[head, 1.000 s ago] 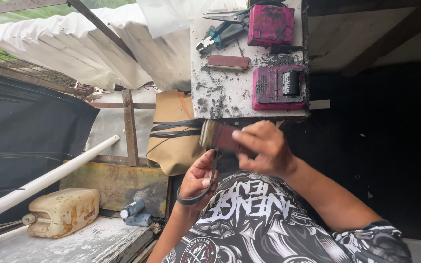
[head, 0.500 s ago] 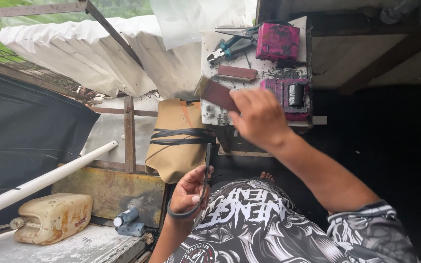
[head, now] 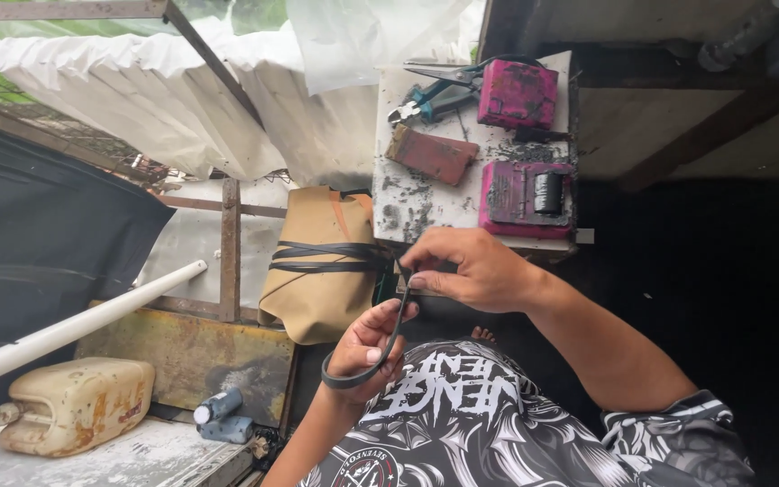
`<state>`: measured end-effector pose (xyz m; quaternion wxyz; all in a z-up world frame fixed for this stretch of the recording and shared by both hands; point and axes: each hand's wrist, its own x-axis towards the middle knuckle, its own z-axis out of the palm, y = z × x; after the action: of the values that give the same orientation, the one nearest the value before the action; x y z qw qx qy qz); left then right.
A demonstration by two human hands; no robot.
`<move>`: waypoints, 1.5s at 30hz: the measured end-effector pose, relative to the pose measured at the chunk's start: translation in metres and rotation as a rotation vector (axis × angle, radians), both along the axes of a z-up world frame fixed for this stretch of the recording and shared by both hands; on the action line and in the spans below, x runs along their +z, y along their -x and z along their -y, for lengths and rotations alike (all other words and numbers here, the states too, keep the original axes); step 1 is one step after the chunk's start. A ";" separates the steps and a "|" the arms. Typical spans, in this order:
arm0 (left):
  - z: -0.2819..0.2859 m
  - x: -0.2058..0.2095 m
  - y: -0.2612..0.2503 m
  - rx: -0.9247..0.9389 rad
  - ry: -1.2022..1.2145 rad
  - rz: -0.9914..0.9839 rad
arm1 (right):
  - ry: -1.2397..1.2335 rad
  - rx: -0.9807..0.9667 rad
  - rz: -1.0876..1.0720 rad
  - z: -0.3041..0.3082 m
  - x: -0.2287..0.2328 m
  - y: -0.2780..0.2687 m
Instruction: Finishing a leather strap by sanding the edges and using a roller tool at a workbench.
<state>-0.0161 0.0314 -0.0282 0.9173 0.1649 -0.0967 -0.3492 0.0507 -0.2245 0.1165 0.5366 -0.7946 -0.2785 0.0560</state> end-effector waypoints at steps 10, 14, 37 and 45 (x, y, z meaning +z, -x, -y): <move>0.027 0.064 -0.002 -0.258 -1.150 0.909 | -0.134 0.048 0.421 0.038 0.024 0.041; 0.038 0.107 0.005 0.320 -1.160 0.862 | -0.107 0.139 0.498 0.043 0.009 0.045; -0.027 0.074 -0.032 1.666 -1.280 -0.110 | -0.291 0.174 -0.533 0.236 -0.089 0.132; 0.169 0.076 0.037 0.090 -1.092 1.019 | 0.030 0.215 -0.391 0.180 -0.062 0.119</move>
<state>-0.0531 -0.1379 0.0475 0.5598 0.7421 -0.3157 -0.1900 -0.0681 -0.4043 0.0548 0.5596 -0.7421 -0.2515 0.2700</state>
